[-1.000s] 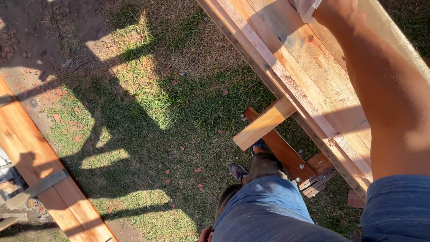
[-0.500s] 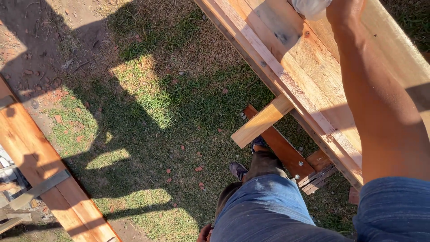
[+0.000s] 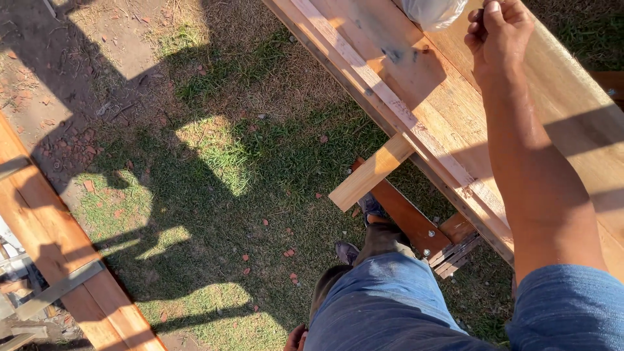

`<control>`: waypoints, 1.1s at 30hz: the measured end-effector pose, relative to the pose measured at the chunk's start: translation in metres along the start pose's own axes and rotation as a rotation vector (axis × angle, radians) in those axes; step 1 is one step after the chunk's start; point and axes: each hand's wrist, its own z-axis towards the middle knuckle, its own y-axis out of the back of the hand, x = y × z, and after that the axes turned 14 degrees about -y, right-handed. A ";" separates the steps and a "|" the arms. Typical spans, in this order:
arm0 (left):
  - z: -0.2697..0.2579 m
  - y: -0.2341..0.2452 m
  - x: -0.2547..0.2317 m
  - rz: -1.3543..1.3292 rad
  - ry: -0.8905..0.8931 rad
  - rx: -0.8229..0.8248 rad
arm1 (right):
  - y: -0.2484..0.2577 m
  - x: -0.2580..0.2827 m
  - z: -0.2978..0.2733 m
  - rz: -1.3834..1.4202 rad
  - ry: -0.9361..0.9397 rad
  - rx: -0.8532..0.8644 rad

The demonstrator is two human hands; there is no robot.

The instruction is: The person hammers nails into a wooden plank using a hammer and then measures the plank with a tape measure. The person repeats the process of hammering and measuring on the wooden structure.

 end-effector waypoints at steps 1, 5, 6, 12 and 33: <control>0.018 -0.023 -0.008 -0.001 -0.004 0.008 | 0.009 -0.001 -0.011 -0.018 0.004 -0.011; 0.019 -0.037 -0.095 0.129 -0.050 -0.073 | 0.028 -0.007 -0.095 -0.056 0.009 -0.019; 0.018 -0.044 -0.134 -0.017 0.007 -0.077 | 0.035 -0.016 -0.118 -0.105 -0.003 0.039; -0.003 -0.097 -0.298 -0.555 0.082 0.328 | 0.041 -0.074 -0.331 -0.429 -0.115 0.312; -0.091 -0.136 -0.007 -0.255 0.695 1.325 | 0.214 -0.247 -0.706 -1.467 0.470 0.385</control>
